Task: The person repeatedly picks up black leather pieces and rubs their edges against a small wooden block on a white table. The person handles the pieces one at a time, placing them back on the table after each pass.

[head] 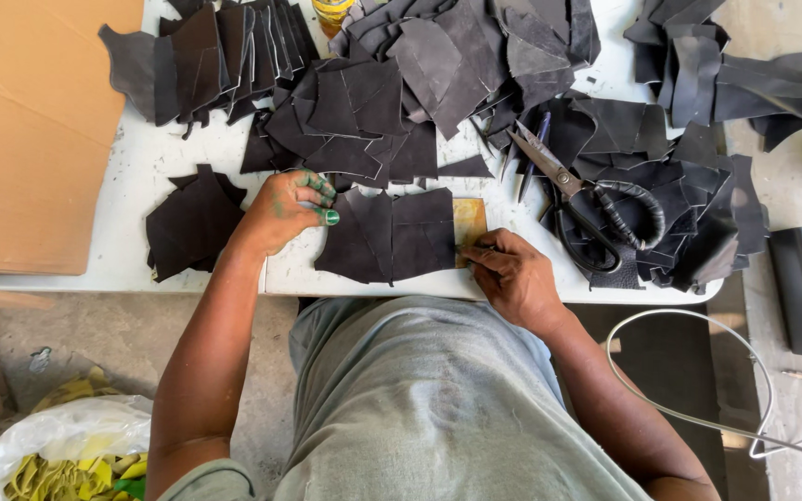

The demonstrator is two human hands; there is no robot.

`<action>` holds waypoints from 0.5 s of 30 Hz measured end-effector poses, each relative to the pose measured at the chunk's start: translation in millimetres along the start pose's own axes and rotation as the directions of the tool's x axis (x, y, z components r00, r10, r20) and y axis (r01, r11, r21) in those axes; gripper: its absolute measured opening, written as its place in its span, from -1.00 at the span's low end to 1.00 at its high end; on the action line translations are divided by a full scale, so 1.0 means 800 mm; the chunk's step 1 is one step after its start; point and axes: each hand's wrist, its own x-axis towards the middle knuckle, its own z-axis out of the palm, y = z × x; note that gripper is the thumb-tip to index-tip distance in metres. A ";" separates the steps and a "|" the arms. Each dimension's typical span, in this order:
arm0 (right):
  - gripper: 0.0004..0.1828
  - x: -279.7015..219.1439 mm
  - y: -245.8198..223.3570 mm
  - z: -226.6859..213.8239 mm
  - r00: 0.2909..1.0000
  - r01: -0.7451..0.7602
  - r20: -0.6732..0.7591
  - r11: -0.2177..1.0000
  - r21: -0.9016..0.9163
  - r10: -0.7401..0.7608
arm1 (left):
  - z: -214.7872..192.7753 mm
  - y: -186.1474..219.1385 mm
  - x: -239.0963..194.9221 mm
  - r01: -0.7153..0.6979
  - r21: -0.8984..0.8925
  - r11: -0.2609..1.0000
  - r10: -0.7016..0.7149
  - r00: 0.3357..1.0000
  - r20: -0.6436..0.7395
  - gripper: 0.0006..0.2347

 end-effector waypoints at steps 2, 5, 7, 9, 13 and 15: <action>-0.69 0.001 0.000 -0.001 1.000 0.013 0.004 1.000 0.002 -0.013 | 0.000 -0.002 0.002 0.004 0.003 1.000 -0.004 1.000 0.008 -0.68; -0.69 0.001 0.000 0.000 0.999 0.037 0.010 0.999 -0.012 -0.037 | -0.001 -0.004 0.002 -0.004 0.018 1.000 0.004 1.000 0.009 -0.69; -0.68 0.001 0.001 0.001 0.999 0.041 0.016 0.999 -0.010 -0.041 | -0.002 -0.005 -0.001 -0.010 0.008 1.000 0.010 1.000 0.002 -0.68; -0.68 0.002 0.002 0.001 0.999 0.030 0.023 1.000 0.004 -0.030 | -0.001 -0.005 0.000 -0.014 0.005 1.000 0.014 1.000 0.002 -0.68; -0.67 0.001 0.002 -0.002 0.999 0.050 0.016 0.999 -0.002 -0.050 | 0.002 0.001 0.000 0.005 0.017 1.000 -0.005 1.000 -0.004 -0.67; -0.67 0.001 -0.001 -0.004 0.997 0.077 0.001 0.997 0.001 -0.077 | 0.005 0.010 -0.004 -0.003 0.027 1.000 0.003 1.000 -0.008 -0.67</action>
